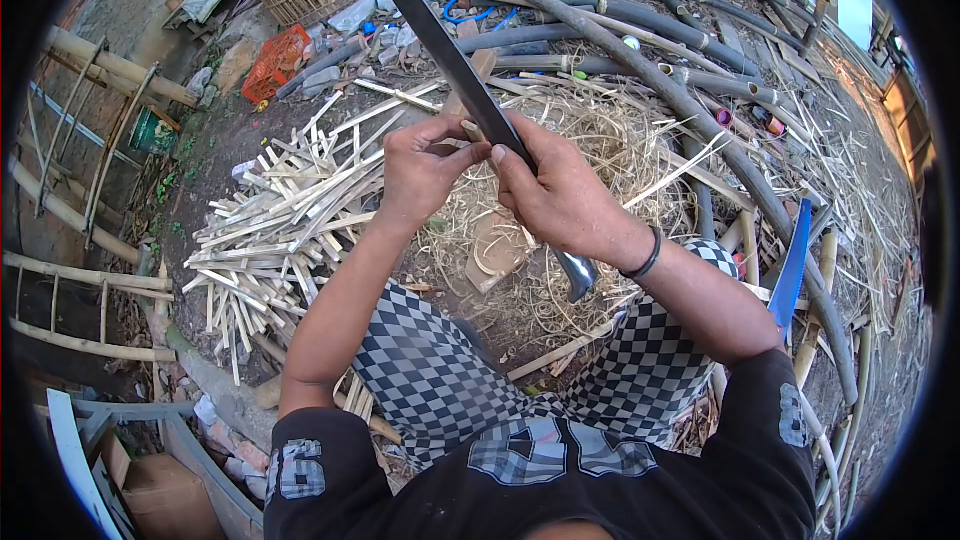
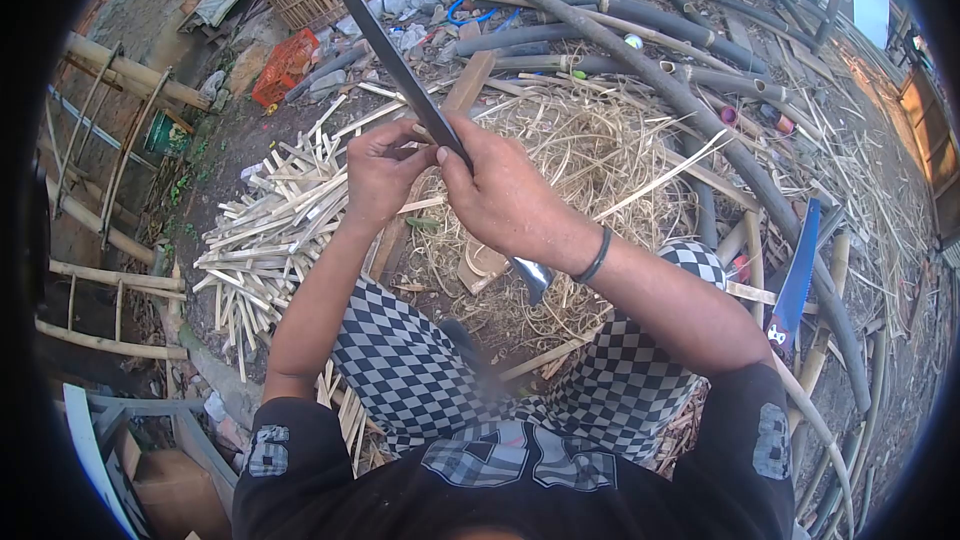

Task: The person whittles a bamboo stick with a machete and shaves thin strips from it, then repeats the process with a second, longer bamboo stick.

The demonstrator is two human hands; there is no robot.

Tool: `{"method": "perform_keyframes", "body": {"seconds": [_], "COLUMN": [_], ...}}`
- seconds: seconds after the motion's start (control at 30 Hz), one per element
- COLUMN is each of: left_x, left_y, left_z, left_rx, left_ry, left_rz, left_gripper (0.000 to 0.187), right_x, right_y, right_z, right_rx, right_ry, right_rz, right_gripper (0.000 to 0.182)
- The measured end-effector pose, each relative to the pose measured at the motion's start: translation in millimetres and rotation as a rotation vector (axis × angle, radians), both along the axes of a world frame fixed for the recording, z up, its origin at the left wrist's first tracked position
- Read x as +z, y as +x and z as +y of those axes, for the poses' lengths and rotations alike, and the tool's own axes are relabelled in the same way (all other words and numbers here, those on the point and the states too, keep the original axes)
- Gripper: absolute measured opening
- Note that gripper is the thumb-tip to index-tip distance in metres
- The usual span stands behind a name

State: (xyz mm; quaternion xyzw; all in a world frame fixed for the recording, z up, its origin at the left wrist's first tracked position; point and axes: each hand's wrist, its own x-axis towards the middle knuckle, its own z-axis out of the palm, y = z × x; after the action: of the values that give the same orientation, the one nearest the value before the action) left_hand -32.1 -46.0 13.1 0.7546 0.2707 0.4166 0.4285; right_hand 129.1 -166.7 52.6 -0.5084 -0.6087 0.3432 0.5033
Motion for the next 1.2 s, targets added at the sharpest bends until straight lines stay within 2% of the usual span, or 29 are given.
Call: {"method": "perform_keyframes", "body": {"seconds": [0.4, 0.6, 0.83, 0.9, 1.03, 1.1, 1.2], "left_x": [-1.1, -1.0, 3.1, -0.2, -0.7, 3.0, 0.0], "left_y": [-0.8, -0.1, 1.6, 0.5, 0.0, -1.9, -1.9], "left_z": [1.5, 0.2, -3.1, -3.3, -2.4, -3.3, -3.7], "left_rx": [-0.011, -0.024, -0.057, -0.012, -0.034, 0.002, -0.022], "left_ry": [0.014, -0.049, 0.0, 0.0, 0.04, 0.12, 0.11], "left_rz": [0.01, -0.03, -0.016, 0.187, 0.216, 0.318, 0.299], "left_gripper": [0.023, 0.022, 0.019, 0.016, 0.018, 0.018, 0.018], "right_x": [-3.2, -0.6, -0.8, -0.7, 1.5, 1.0, -2.2], "right_y": [-0.9, -0.8, -1.3, -1.2, -1.0, -1.6, -1.0], "right_z": [1.3, 0.4, 0.7, -0.2, -1.8, -2.4, -2.0], "right_rx": [-0.017, -0.021, -0.041, -0.054, -0.046, -0.056, -0.066], "right_ry": [0.056, 0.033, 0.092, 0.091, 0.063, 0.125, 0.136], "right_rz": [-0.014, -0.023, -0.1, -0.102, -0.106, -0.113, -0.166], "right_gripper": [0.03, 0.03, 0.03, 0.029, 0.028, 0.027, 0.025]}}
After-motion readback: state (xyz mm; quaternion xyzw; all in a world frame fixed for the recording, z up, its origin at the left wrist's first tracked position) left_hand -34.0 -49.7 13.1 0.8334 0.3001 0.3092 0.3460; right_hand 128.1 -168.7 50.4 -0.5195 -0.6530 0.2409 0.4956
